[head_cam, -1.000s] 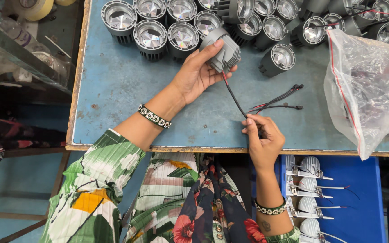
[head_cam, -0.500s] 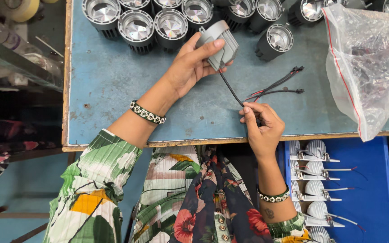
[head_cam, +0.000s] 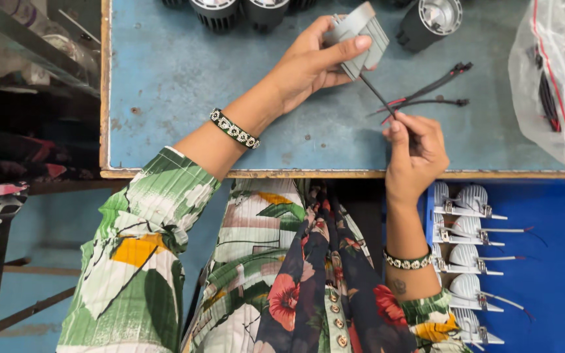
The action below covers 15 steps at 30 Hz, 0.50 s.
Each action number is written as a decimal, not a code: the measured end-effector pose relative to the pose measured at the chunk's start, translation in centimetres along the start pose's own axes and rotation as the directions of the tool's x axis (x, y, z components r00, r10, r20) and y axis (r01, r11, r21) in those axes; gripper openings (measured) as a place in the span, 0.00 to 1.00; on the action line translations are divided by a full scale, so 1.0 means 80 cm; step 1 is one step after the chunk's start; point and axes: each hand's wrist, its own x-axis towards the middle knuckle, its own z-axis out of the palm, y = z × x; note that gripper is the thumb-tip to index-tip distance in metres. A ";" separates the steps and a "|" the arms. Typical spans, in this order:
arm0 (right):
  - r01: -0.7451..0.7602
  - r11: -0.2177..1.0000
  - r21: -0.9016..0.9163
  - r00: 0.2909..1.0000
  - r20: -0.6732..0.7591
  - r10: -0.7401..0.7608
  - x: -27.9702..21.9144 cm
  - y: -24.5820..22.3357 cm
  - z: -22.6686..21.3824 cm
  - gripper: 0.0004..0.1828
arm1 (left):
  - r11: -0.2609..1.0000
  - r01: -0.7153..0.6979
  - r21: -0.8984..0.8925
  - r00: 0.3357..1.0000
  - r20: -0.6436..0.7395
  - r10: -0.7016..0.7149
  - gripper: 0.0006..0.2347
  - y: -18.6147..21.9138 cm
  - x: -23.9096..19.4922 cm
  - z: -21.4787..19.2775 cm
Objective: The person repeatedly picks up a cylindrical LED light housing and a short wire, inserts the wire into the housing, and places the assembled unit on the table. The process is repeated for multiple units.
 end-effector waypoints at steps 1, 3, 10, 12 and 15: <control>0.016 1.000 -0.015 1.000 -0.001 -0.016 -0.002 0.000 0.000 0.04 | 1.000 0.006 -0.008 1.000 0.008 -0.006 0.27 -0.001 -0.002 0.000; 0.056 0.998 -0.042 0.998 -0.004 -0.056 -0.001 0.000 0.001 0.04 | 1.000 0.019 -0.022 1.000 0.024 -0.019 0.26 -0.001 -0.003 -0.002; 0.036 0.999 -0.036 0.986 0.161 -0.030 0.005 -0.014 0.000 0.08 | 0.994 0.059 -0.097 0.998 0.020 -0.057 0.24 -0.001 0.003 -0.014; 0.061 0.998 -0.031 0.962 0.267 -0.050 0.008 -0.016 -0.003 0.09 | 0.992 0.052 -0.113 0.998 0.024 -0.049 0.24 -0.002 0.004 -0.017; 0.114 0.986 -0.121 0.952 0.299 -0.073 0.008 -0.015 -0.002 0.08 | 0.995 0.044 -0.088 0.998 0.048 -0.040 0.25 -0.002 0.002 -0.018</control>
